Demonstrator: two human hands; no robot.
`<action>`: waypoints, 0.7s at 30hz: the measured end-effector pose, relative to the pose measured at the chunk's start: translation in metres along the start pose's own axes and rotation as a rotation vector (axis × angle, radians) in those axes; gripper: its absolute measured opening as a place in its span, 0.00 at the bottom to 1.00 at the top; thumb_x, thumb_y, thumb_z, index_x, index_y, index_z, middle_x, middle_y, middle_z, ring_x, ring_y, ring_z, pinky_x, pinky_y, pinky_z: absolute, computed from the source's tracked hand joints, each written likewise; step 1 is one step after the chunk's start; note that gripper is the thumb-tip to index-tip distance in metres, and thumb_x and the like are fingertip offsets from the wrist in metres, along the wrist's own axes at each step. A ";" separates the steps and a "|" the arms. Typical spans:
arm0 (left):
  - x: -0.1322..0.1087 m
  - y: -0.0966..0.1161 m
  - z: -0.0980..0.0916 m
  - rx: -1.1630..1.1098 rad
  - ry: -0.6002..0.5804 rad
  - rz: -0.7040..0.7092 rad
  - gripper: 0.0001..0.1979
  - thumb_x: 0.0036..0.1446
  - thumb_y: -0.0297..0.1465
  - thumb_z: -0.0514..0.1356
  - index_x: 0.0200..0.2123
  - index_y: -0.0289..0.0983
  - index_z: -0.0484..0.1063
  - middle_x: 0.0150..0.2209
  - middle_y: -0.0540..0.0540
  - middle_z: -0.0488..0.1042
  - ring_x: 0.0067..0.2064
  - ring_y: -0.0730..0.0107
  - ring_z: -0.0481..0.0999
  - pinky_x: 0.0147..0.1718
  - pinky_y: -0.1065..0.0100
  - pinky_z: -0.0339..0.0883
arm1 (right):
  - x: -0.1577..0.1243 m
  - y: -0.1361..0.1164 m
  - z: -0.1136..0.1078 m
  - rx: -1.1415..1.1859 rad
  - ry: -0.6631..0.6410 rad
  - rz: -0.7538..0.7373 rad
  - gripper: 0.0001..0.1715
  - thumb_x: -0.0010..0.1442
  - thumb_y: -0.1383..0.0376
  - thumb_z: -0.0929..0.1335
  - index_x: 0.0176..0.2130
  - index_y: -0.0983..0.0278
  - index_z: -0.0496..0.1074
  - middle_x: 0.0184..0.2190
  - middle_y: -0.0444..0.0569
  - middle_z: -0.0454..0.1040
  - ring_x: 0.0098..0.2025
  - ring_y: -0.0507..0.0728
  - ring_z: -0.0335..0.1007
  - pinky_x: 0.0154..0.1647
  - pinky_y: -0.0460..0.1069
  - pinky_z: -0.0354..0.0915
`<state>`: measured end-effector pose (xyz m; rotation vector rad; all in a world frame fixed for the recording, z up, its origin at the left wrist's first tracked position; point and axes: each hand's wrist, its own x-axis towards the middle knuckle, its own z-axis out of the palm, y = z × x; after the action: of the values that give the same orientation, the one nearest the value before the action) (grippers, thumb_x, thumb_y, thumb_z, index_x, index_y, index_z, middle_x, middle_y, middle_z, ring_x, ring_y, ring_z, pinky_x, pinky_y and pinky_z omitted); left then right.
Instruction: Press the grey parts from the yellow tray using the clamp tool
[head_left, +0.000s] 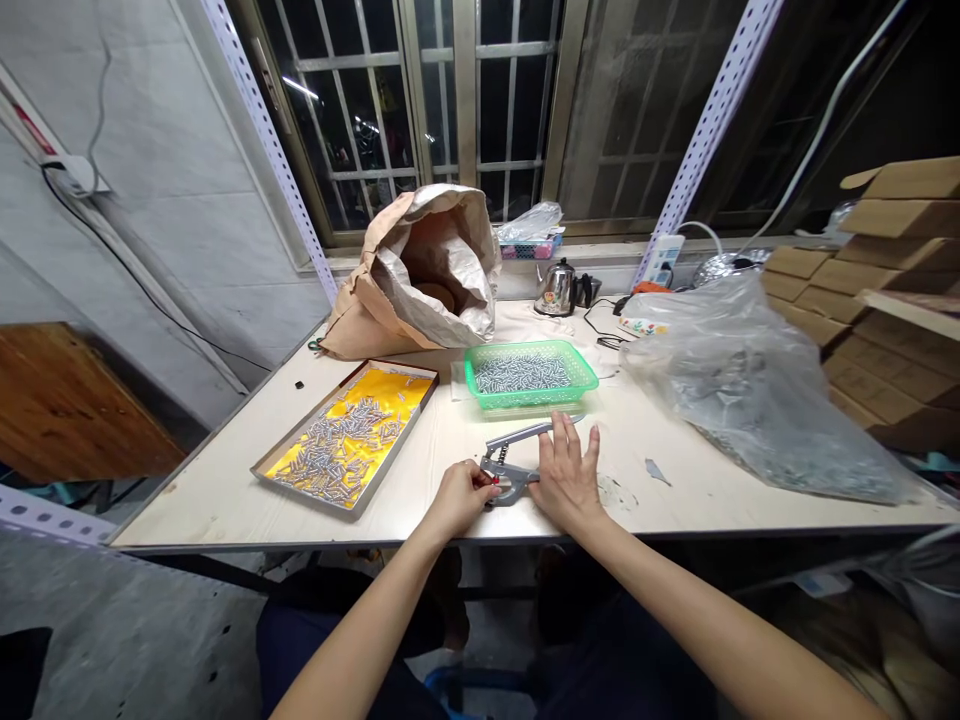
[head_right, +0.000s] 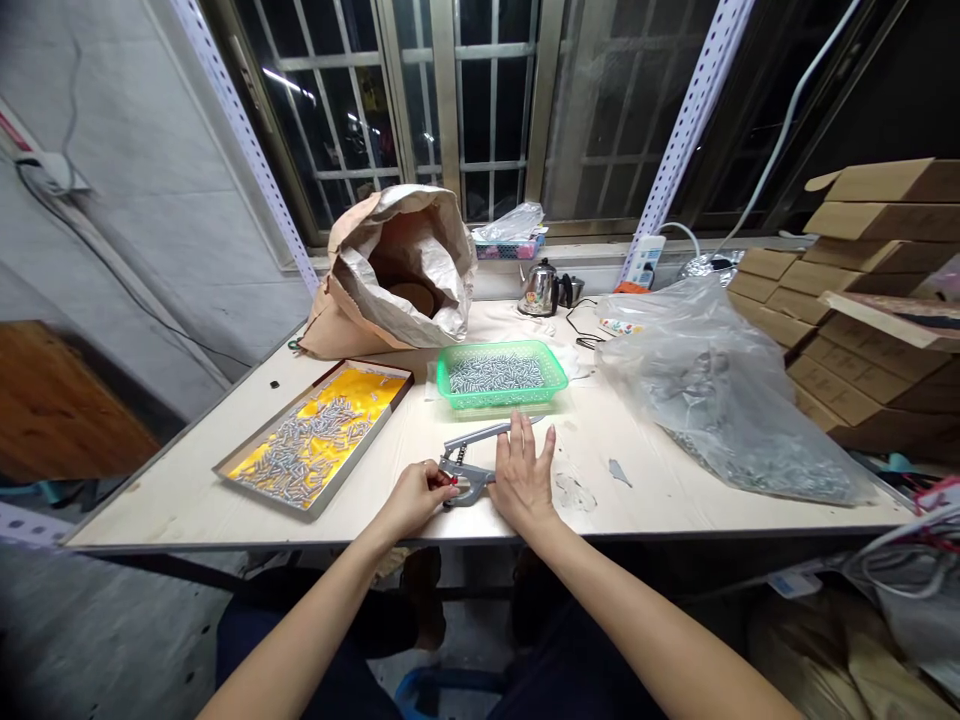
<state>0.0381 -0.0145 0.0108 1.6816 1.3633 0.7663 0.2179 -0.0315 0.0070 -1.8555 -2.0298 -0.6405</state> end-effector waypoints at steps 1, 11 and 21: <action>0.000 0.000 -0.001 -0.014 -0.024 -0.006 0.07 0.41 0.30 0.65 0.23 0.33 0.71 0.24 0.46 0.75 0.27 0.69 0.71 0.27 0.70 0.60 | 0.000 -0.001 0.000 -0.004 -0.002 0.000 0.38 0.44 0.59 0.70 0.52 0.74 0.64 0.63 0.69 0.50 0.65 0.68 0.38 0.62 0.71 0.28; 0.001 -0.009 -0.002 -0.213 -0.085 -0.057 0.12 0.35 0.34 0.68 0.19 0.33 0.71 0.21 0.48 0.72 0.25 0.70 0.69 0.26 0.70 0.59 | 0.000 0.003 -0.004 0.061 0.045 -0.089 0.30 0.47 0.61 0.68 0.49 0.70 0.65 0.59 0.65 0.59 0.62 0.68 0.45 0.62 0.70 0.27; -0.010 -0.027 -0.014 -0.488 0.337 -0.081 0.27 0.45 0.51 0.61 0.34 0.31 0.75 0.26 0.47 0.72 0.23 0.76 0.66 0.21 0.73 0.59 | 0.023 0.018 0.011 0.098 -0.277 -0.225 0.11 0.56 0.62 0.64 0.35 0.68 0.70 0.29 0.55 0.72 0.34 0.58 0.66 0.32 0.49 0.57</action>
<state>0.0107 -0.0194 -0.0055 1.1430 1.3181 1.2611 0.2343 -0.0054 0.0111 -1.7549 -2.4242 -0.3442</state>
